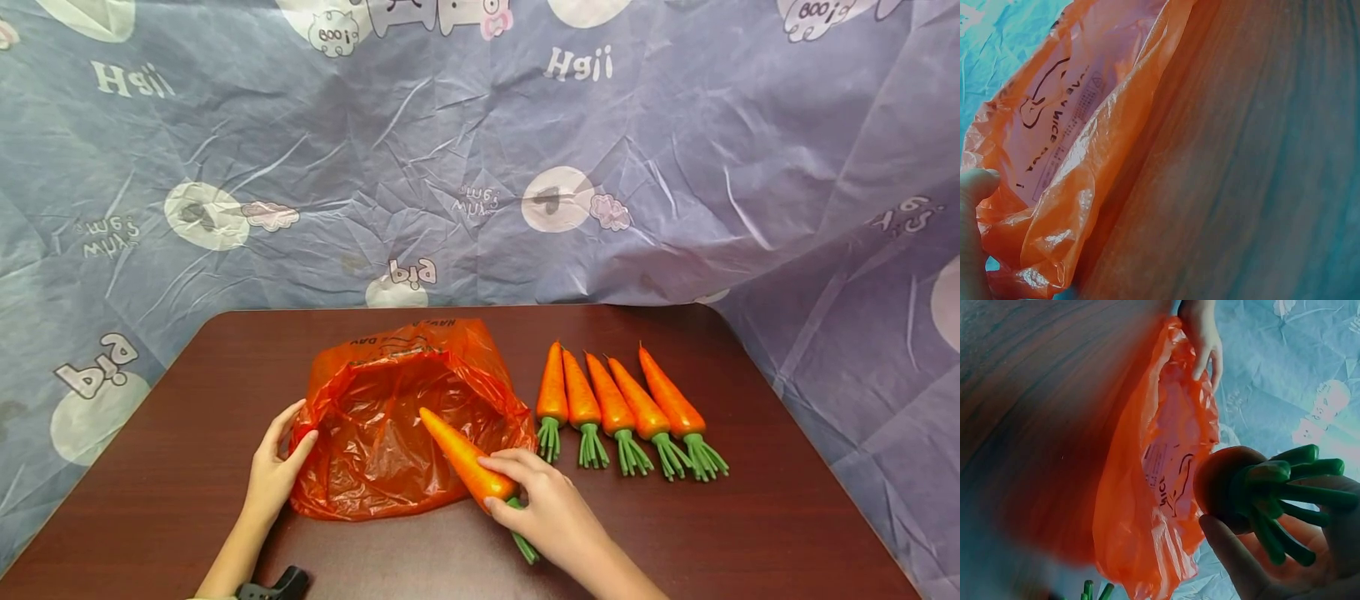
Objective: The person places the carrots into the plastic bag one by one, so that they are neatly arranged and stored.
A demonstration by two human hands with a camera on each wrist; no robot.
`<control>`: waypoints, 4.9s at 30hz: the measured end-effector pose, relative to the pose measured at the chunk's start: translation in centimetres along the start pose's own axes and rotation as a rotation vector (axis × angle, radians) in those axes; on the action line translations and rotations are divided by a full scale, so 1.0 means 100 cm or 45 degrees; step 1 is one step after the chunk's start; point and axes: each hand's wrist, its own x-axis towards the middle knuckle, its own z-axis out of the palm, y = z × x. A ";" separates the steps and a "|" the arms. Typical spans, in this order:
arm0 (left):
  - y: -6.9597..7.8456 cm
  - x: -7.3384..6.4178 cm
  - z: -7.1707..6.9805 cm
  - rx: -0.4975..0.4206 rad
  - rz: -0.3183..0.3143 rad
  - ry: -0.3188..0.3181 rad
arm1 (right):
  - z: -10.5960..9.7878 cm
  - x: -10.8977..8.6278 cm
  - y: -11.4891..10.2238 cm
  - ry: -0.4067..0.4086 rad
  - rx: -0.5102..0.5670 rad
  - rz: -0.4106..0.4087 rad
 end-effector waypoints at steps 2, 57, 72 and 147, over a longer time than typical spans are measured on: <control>0.000 0.000 0.000 -0.004 0.008 0.001 | 0.002 0.003 0.000 -0.020 0.014 0.007; -0.026 0.005 -0.001 0.023 0.067 0.002 | 0.083 0.058 -0.016 -0.154 0.121 0.037; -0.027 0.007 -0.002 0.038 0.067 -0.008 | 0.108 0.084 -0.023 -0.086 0.209 0.135; -0.026 0.007 -0.002 0.027 0.081 -0.061 | 0.159 0.120 -0.039 -0.083 0.158 0.278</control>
